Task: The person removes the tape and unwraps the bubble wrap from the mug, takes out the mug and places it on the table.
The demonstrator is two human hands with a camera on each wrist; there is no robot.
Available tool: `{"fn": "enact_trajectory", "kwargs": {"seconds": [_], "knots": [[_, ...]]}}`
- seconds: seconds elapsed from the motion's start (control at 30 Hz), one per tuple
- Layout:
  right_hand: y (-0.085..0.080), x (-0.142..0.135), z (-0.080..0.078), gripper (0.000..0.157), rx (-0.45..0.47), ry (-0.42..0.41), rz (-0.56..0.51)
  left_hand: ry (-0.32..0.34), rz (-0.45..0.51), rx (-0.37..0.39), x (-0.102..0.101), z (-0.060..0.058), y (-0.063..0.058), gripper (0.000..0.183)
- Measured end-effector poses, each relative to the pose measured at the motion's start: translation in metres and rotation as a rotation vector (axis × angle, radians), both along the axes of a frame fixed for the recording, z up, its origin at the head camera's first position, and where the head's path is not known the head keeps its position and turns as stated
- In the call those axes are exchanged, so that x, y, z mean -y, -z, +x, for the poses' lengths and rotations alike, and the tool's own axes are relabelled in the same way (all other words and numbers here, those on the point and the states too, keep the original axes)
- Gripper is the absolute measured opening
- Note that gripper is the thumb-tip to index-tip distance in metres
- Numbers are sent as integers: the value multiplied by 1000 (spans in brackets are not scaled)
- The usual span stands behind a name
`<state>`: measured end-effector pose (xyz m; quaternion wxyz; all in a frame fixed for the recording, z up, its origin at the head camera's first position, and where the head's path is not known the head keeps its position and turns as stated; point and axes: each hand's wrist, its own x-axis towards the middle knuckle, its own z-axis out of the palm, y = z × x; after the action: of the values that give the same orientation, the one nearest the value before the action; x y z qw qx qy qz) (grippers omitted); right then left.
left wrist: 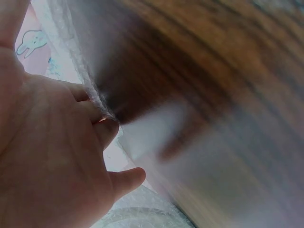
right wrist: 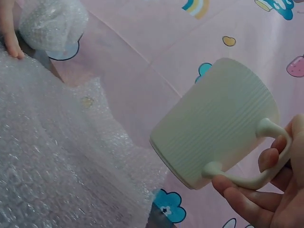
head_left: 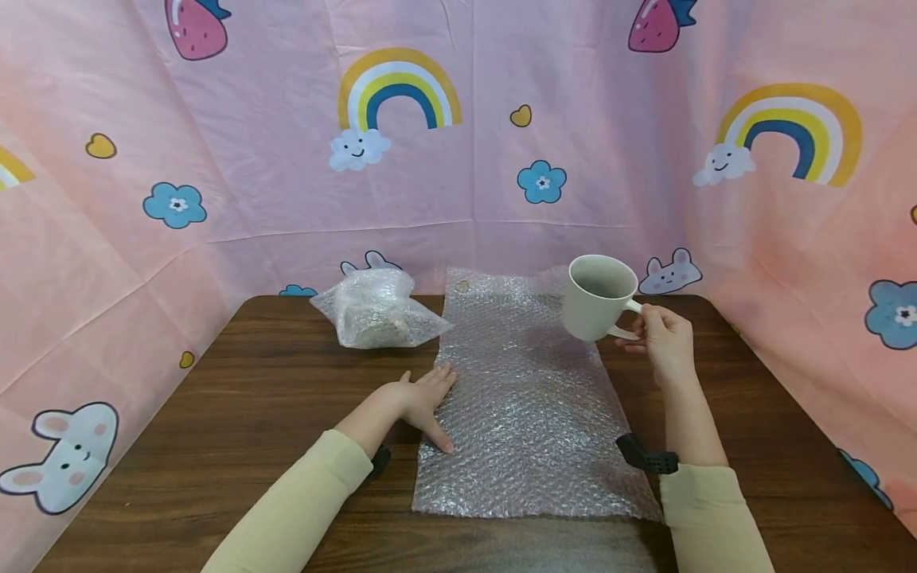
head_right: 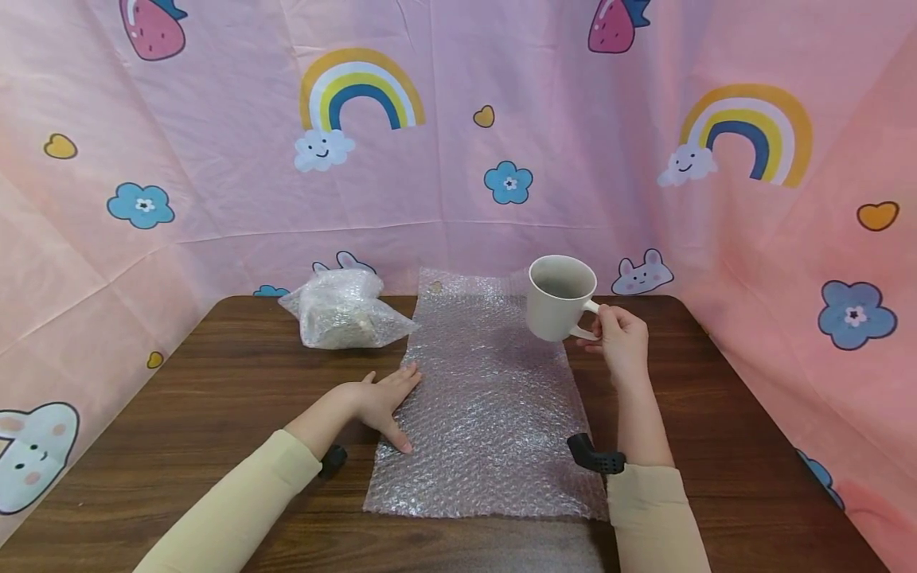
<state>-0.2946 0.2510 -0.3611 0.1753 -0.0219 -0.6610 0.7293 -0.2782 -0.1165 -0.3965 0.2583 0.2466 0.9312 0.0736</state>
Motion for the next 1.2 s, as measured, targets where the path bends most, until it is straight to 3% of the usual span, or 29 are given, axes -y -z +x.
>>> {"fn": "enact_trajectory", "kwargs": {"seconds": [0.43,0.93,1.2], "knots": [[6,-16,-2,35,5,161,-88,-4,-3,6,0,1,-1,120],[25,-30,-6,35,96,285,-129,-4,2,2,-1,1,0,120],[38,-36,-8,36,87,345,-66,-5,-3,1,0,1,2,120]]}}
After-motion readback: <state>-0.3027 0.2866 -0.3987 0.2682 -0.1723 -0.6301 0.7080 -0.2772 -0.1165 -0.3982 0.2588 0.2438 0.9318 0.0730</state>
